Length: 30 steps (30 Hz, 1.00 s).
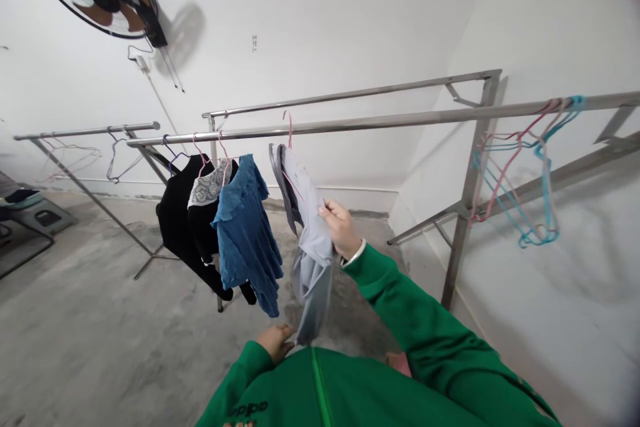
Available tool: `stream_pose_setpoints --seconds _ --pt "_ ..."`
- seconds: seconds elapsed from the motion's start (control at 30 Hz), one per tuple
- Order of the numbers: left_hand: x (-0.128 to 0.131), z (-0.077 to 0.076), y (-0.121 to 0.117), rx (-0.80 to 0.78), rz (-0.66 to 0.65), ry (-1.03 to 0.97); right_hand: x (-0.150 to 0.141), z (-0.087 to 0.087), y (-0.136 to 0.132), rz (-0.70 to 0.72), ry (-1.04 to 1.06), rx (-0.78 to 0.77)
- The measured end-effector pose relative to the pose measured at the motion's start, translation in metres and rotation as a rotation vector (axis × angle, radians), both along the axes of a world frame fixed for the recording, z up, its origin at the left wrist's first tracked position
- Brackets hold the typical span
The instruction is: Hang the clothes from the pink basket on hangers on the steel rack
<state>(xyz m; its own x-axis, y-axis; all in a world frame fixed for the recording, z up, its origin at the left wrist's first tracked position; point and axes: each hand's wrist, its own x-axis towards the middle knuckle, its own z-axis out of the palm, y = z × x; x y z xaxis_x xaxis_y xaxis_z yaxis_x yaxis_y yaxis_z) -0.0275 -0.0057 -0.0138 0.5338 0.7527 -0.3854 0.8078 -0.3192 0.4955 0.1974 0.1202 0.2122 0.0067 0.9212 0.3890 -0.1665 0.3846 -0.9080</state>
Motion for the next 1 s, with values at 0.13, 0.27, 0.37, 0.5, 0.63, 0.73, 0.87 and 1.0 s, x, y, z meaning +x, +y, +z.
stream_pose_setpoints --seconds 0.13,0.27,0.37,0.5,0.63,0.73,0.87,1.0 --pt "-0.008 -0.002 -0.005 -0.045 0.048 0.066 -0.037 -0.007 0.022 -0.040 -0.051 0.029" --pt "-0.016 -0.005 -0.009 -0.069 0.063 0.104 -0.066 -0.017 0.036 -0.077 -0.105 0.034" --pt "-0.020 -0.004 -0.012 -0.078 0.068 0.132 -0.081 -0.023 0.037 -0.103 -0.139 0.021" --pt "-0.024 -0.004 -0.015 -0.102 0.065 0.171 -0.092 -0.034 0.030 -0.146 -0.188 0.052" --pt "-0.024 -0.006 -0.017 -0.148 0.047 0.201 -0.095 -0.046 0.026 -0.152 -0.301 0.119" --pt "-0.019 -0.009 -0.019 -0.178 -0.001 0.192 -0.092 -0.052 0.029 -0.206 -0.400 0.134" --pt "-0.010 -0.016 -0.020 -0.198 -0.078 0.159 -0.091 -0.053 0.032 -0.240 -0.458 0.191" --pt "-0.010 -0.023 -0.021 -0.154 -0.095 0.079 -0.097 -0.053 0.030 -0.286 -0.482 0.241"
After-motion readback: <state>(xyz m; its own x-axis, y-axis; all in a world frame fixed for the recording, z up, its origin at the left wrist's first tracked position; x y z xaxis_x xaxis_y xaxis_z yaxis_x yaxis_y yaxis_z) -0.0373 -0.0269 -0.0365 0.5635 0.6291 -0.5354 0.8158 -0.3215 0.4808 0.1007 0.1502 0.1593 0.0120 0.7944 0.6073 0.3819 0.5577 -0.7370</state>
